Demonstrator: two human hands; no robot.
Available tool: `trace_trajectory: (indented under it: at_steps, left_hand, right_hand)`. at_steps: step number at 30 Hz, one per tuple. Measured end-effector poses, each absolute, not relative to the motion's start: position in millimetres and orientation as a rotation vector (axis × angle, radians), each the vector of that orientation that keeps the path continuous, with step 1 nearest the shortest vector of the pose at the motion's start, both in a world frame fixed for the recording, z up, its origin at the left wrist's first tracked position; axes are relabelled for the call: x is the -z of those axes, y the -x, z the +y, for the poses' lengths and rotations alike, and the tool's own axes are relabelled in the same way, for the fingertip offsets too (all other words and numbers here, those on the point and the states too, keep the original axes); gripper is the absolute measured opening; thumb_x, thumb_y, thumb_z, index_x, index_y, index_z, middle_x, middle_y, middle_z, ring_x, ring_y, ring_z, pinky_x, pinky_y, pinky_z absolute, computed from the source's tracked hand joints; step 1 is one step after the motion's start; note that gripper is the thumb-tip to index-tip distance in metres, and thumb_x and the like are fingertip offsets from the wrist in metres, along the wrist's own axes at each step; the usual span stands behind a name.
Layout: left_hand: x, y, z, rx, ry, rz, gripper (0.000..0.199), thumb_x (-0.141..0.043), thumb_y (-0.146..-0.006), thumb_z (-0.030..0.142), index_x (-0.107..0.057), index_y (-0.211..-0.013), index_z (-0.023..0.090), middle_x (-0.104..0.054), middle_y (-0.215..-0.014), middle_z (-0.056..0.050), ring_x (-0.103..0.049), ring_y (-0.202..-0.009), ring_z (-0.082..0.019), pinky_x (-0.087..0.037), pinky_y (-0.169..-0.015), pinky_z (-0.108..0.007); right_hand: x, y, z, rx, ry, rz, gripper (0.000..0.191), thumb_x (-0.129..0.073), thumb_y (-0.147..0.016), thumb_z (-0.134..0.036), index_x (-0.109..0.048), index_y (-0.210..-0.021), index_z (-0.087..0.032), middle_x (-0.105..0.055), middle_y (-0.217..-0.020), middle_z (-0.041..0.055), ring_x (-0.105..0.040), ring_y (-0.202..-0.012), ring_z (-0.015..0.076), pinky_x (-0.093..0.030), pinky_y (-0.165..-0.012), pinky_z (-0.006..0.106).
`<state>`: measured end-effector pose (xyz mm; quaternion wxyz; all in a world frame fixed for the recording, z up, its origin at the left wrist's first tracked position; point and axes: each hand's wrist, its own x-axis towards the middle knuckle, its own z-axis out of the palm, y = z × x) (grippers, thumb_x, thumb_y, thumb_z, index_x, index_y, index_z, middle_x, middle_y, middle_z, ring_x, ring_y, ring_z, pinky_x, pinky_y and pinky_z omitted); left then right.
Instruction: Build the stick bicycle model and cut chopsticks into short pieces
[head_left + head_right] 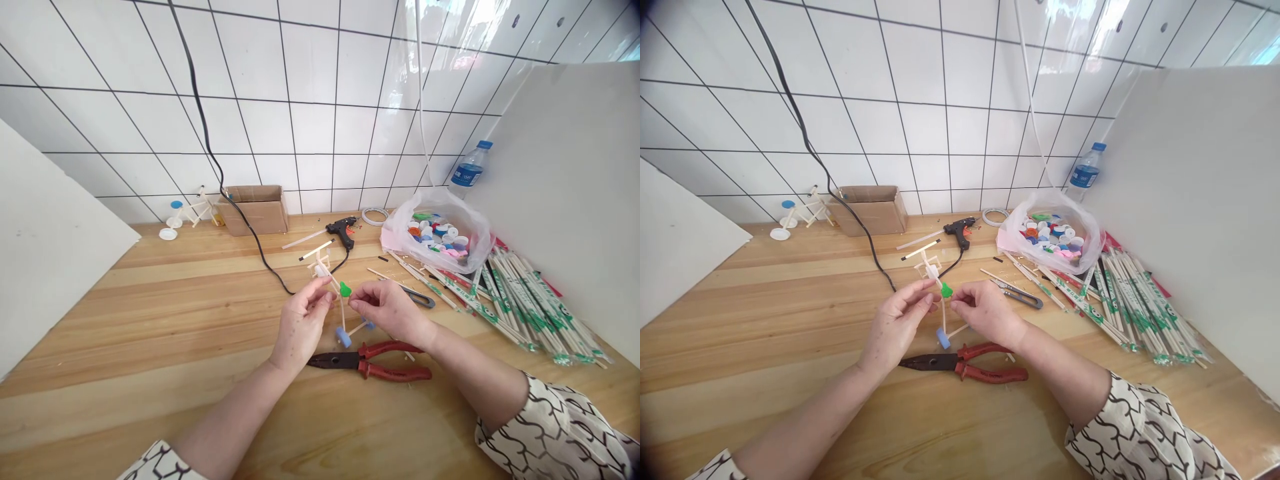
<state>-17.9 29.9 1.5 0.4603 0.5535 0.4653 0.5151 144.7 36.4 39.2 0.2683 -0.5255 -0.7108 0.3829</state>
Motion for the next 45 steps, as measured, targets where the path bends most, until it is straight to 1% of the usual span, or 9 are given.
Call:
trace_trajectory:
  at_steps: [5,9,15,20,25,31,35,39,45]
  left_hand:
    - [-3,18,34,-1.233,-1.362,1.111,0.037,-0.051,-0.080,0.020,-0.055,-0.116,0.015,-0.071,-0.088,-0.006,-0.067,-0.085,-0.018,-0.054,-0.079,-0.032]
    - [-2,16,38,-1.238,-1.423,1.130,0.031,-0.054,-0.078,0.017,-0.061,-0.108,0.015,-0.071,-0.089,-0.006,-0.067,-0.081,-0.018,-0.053,-0.080,-0.034]
    - [-5,12,38,-1.273,-1.343,1.121,0.022,-0.056,-0.075,0.018,-0.066,-0.095,0.015,-0.072,-0.091,-0.006,-0.067,-0.084,-0.018,-0.053,-0.081,-0.033]
    - [-8,9,33,-1.279,-1.175,1.054,0.022,-0.060,-0.073,0.019,-0.064,-0.094,0.016,-0.070,-0.094,-0.006,-0.064,-0.091,-0.019,-0.048,-0.087,-0.034]
    - [-10,4,29,-1.334,-0.992,1.022,0.015,-0.064,-0.070,0.018,-0.058,-0.083,0.015,-0.068,-0.085,-0.005,-0.064,-0.086,-0.018,-0.046,-0.087,-0.035]
    - [-10,-2,20,-1.408,-0.793,1.061,0.024,-0.067,-0.066,0.018,-0.054,-0.086,0.016,-0.068,-0.084,-0.003,-0.062,-0.083,-0.016,-0.045,-0.085,-0.034]
    - [-10,-3,20,-1.384,-0.705,1.075,0.028,-0.068,-0.065,0.018,-0.057,-0.090,0.016,-0.068,-0.079,-0.002,-0.061,-0.076,-0.014,-0.048,-0.073,-0.027]
    - [-12,-1,29,-1.266,-0.653,1.022,0.026,-0.071,-0.062,0.023,-0.063,-0.086,0.014,-0.064,-0.064,0.001,-0.051,-0.052,-0.008,-0.043,-0.051,-0.021]
    - [-13,0,38,-1.199,-0.576,0.983,0.026,-0.077,-0.054,0.025,-0.067,-0.074,0.012,-0.062,-0.059,0.000,-0.048,-0.048,-0.007,-0.040,-0.046,-0.019]
  right_hand:
    - [-40,-142,35,-0.980,1.445,-1.970,0.014,-0.052,-0.074,-0.018,-0.062,-0.065,-0.014,-0.047,-0.050,-0.0043,-0.037,-0.047,0.0079,-0.030,-0.044,0.019]
    - [-39,-142,36,-0.938,1.445,-2.019,0.017,-0.050,-0.075,-0.017,-0.062,-0.063,-0.014,-0.045,-0.050,-0.0046,-0.035,-0.047,0.0079,-0.029,-0.045,0.020]
    - [-39,-143,38,-0.920,1.449,-2.023,0.020,-0.047,-0.076,-0.017,-0.065,-0.069,-0.014,-0.055,-0.057,-0.0020,-0.041,-0.051,0.0093,-0.033,-0.050,0.021]
    - [-41,-145,39,-0.851,1.471,-2.030,0.021,-0.048,-0.076,-0.016,-0.068,-0.077,-0.015,-0.061,-0.061,-0.0005,-0.047,-0.054,0.0105,-0.036,-0.054,0.021]
    - [-39,-146,42,-0.803,1.497,-2.030,0.019,-0.049,-0.077,-0.018,-0.068,-0.075,-0.015,-0.063,-0.063,0.0002,-0.050,-0.057,0.0118,-0.037,-0.056,0.021]
    - [-35,-147,42,-0.787,1.473,-2.042,0.020,-0.050,-0.077,-0.017,-0.069,-0.074,-0.015,-0.065,-0.064,0.0005,-0.050,-0.058,0.0119,-0.037,-0.055,0.022]
    - [-33,-146,42,-0.783,1.458,-2.037,0.020,-0.050,-0.077,-0.017,-0.069,-0.073,-0.015,-0.065,-0.064,0.0005,-0.050,-0.057,0.0118,-0.036,-0.055,0.022]
    - [-32,-145,43,-0.788,1.462,-2.009,0.019,-0.051,-0.076,-0.015,-0.069,-0.072,-0.014,-0.068,-0.067,0.0017,-0.052,-0.059,0.0122,-0.037,-0.057,0.022]
    - [-35,-143,41,-0.831,1.483,-1.920,0.018,-0.051,-0.075,-0.015,-0.069,-0.071,-0.014,-0.067,-0.066,0.0021,-0.051,-0.057,0.0118,-0.037,-0.053,0.022]
